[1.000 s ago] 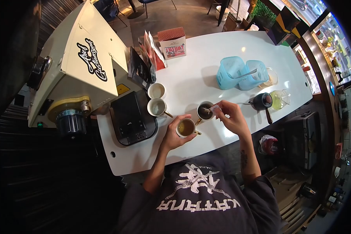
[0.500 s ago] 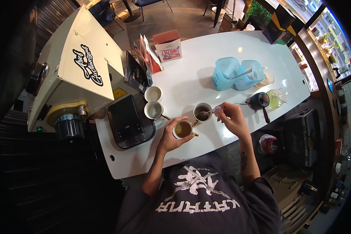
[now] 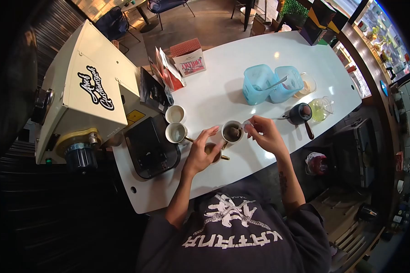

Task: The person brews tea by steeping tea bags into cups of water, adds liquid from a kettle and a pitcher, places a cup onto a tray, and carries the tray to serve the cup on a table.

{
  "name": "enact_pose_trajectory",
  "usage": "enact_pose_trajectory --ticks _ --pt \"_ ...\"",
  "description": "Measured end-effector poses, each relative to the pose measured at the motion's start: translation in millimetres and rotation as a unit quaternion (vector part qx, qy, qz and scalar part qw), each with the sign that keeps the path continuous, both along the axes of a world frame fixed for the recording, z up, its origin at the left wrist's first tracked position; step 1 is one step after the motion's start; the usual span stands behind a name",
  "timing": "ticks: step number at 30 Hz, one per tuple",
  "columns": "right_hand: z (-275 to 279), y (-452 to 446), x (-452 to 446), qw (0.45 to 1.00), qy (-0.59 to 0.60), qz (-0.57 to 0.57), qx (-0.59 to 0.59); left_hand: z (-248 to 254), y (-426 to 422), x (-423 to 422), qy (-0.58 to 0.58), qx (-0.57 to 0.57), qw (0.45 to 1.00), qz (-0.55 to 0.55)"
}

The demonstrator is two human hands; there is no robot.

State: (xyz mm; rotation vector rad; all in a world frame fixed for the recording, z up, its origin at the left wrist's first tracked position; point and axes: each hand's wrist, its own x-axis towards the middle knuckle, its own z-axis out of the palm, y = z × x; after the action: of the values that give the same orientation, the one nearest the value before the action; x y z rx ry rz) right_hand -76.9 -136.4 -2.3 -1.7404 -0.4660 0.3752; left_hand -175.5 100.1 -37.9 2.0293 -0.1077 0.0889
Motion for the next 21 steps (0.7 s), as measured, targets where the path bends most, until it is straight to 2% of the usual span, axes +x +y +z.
enact_pose_trajectory --ticks 1,5,9,11,13,15,21 --pt "0.0 1.1 -0.8 1.000 0.006 0.010 -0.004 3.5 -1.0 1.9 0.001 0.001 1.000 0.000" --pt "4.7 10.1 2.9 1.000 0.000 -0.006 0.019 25.3 -9.5 13.2 0.042 0.121 0.991 -0.025" --pt "-2.6 21.1 6.6 0.998 0.008 0.060 0.010 23.0 -17.2 28.0 0.069 0.200 0.976 -0.042" --pt "0.9 27.2 7.7 0.995 -0.018 0.092 -0.018 18.7 -19.9 35.5 0.078 0.201 0.976 -0.037" --pt "1.1 31.2 14.2 0.997 -0.016 0.080 0.003 19.1 -24.0 40.7 0.086 0.201 0.975 -0.032" --pt "-7.2 33.2 22.0 0.999 -0.021 -0.006 0.047 22.4 -28.3 42.8 0.132 0.179 0.975 -0.006" --pt "1.6 6.2 18.9 1.000 -0.022 -0.010 0.003 22.8 -29.3 42.6 0.082 0.148 0.985 -0.007"
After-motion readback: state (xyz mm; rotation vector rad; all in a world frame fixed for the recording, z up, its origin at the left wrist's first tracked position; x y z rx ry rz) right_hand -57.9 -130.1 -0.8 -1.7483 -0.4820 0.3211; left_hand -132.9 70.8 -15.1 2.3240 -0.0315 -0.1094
